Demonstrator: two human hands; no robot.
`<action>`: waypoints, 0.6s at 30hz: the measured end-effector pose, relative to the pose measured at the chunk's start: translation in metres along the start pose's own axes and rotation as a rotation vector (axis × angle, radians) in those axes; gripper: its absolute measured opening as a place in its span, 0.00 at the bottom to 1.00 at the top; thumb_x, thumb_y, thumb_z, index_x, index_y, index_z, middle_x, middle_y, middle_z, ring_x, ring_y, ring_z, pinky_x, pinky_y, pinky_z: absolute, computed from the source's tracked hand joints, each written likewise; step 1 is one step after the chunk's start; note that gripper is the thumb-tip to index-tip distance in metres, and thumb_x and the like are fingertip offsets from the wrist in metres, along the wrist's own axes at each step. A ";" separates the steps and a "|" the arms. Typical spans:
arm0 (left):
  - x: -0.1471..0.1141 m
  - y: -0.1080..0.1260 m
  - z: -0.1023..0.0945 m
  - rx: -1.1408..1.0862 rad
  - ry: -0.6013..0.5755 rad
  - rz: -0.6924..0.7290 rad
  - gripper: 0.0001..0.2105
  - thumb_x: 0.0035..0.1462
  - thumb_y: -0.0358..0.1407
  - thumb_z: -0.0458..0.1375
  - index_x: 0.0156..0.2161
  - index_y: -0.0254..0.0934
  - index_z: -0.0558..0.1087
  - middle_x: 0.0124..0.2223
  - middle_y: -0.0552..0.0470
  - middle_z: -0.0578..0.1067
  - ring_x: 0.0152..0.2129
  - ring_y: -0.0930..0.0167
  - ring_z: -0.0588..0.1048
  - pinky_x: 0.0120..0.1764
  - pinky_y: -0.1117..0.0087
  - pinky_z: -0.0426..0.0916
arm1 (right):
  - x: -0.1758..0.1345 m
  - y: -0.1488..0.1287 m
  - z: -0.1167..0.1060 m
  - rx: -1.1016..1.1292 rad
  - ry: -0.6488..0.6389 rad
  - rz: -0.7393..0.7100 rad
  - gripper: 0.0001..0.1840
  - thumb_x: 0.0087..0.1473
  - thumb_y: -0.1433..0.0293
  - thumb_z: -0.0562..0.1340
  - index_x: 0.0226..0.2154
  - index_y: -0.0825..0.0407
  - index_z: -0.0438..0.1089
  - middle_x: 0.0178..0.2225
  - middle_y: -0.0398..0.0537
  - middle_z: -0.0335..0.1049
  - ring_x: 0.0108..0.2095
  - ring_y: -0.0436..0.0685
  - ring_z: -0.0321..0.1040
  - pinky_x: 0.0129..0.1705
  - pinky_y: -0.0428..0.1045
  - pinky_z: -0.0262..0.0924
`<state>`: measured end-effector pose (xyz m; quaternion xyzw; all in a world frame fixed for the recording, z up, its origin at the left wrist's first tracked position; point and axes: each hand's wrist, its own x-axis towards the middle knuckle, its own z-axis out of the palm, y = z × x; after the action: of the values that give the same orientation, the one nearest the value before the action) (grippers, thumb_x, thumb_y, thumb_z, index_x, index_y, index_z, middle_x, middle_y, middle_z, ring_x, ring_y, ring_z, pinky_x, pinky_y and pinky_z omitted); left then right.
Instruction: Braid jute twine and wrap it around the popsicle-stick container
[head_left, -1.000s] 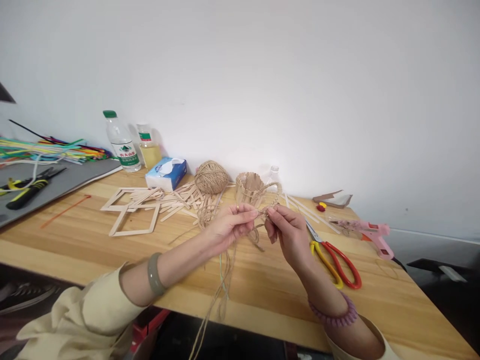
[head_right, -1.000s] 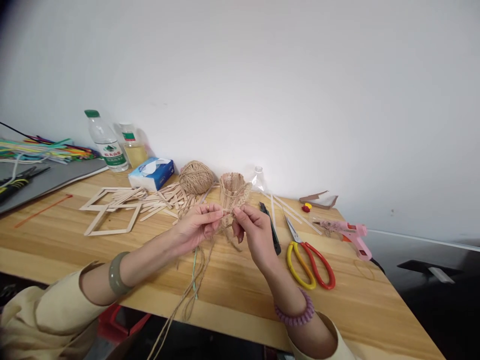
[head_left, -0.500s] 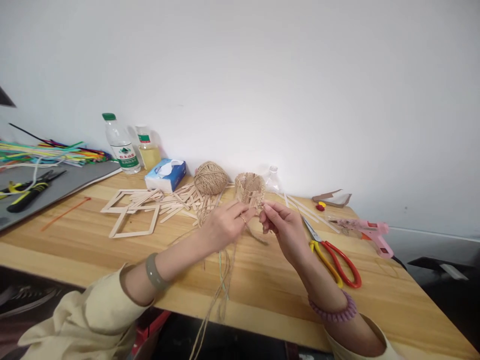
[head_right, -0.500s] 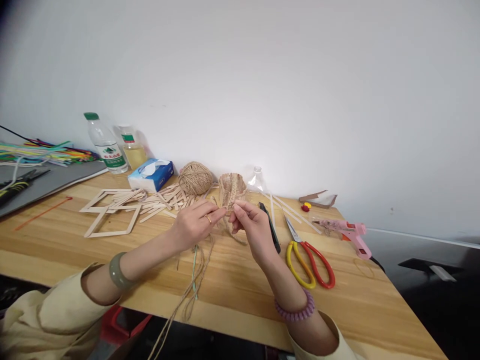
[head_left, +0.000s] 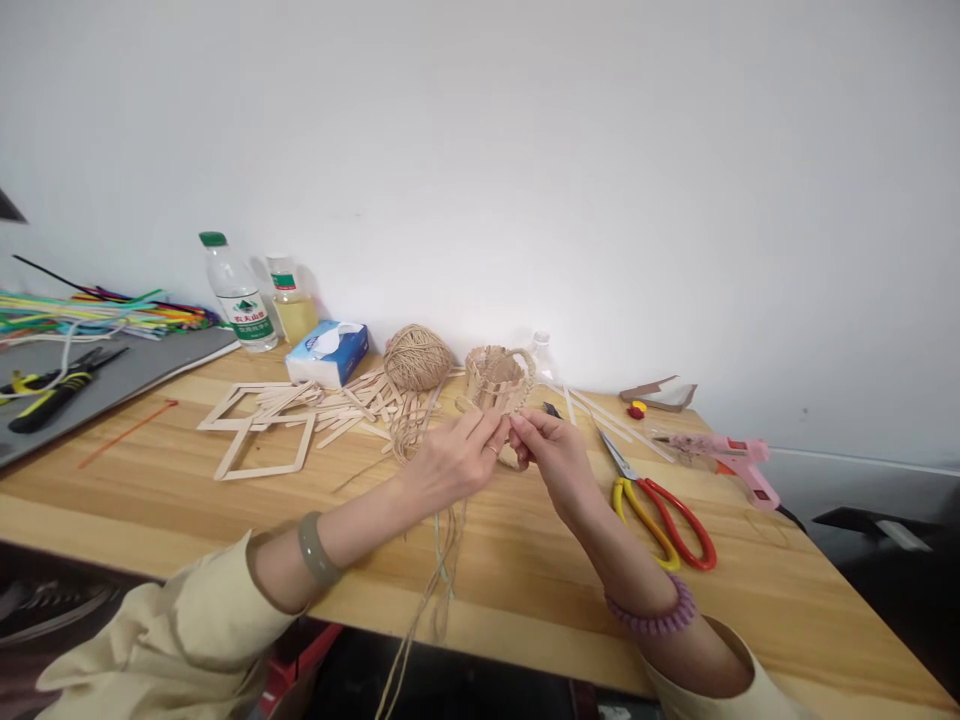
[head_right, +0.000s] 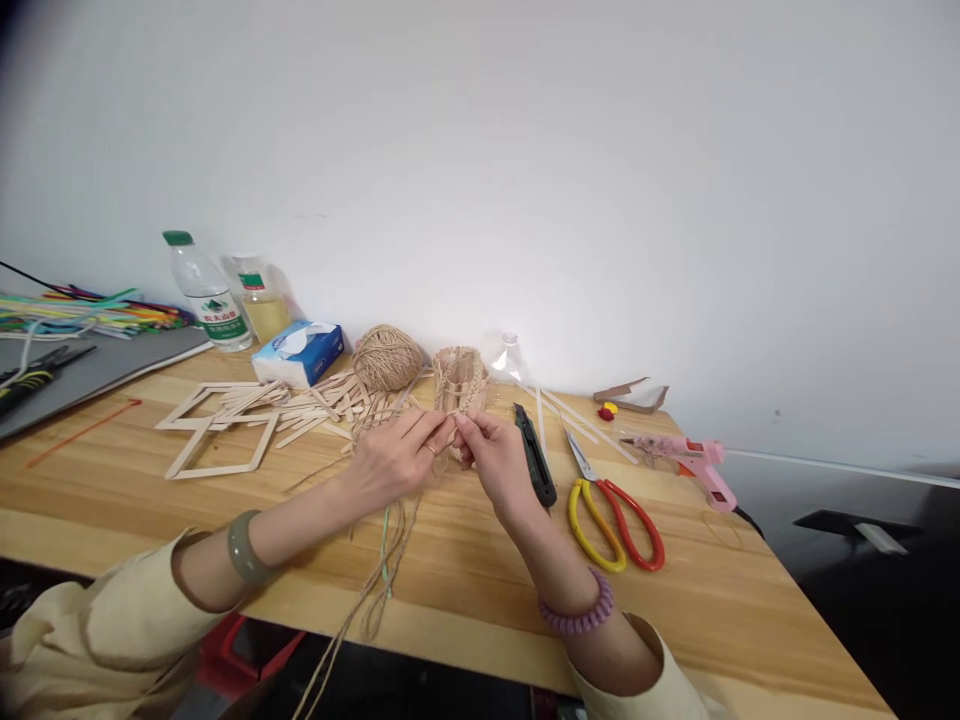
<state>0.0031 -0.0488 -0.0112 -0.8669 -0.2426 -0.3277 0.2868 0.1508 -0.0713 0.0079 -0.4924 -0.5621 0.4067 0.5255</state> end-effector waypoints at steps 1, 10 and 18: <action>0.000 0.001 -0.001 0.012 -0.014 0.011 0.14 0.59 0.27 0.43 0.47 0.27 0.64 0.39 0.41 0.73 0.33 0.68 0.70 0.31 0.68 0.64 | 0.001 0.001 -0.001 -0.041 0.006 -0.013 0.19 0.47 0.56 0.57 0.17 0.53 0.59 0.16 0.39 0.54 0.17 0.46 0.52 0.19 0.44 0.50; 0.004 -0.011 -0.001 0.150 -0.102 -0.083 0.10 0.56 0.27 0.46 0.36 0.30 0.70 0.34 0.44 0.72 0.30 0.67 0.67 0.28 0.67 0.60 | 0.000 0.001 -0.010 -0.442 0.112 -0.192 0.16 0.53 0.61 0.53 0.19 0.52 0.59 0.16 0.39 0.55 0.18 0.48 0.51 0.21 0.45 0.46; 0.002 -0.069 -0.006 0.141 -0.079 -0.618 0.09 0.47 0.24 0.50 0.30 0.32 0.72 0.46 0.39 0.67 0.44 0.56 0.61 0.40 0.56 0.60 | 0.019 -0.004 -0.051 0.113 0.518 -0.195 0.12 0.49 0.60 0.56 0.28 0.52 0.62 0.19 0.36 0.50 0.16 0.45 0.41 0.17 0.43 0.38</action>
<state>-0.0400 -0.0030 0.0172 -0.7422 -0.5275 -0.3478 0.2233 0.2017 -0.0567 0.0216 -0.4935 -0.4300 0.2456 0.7150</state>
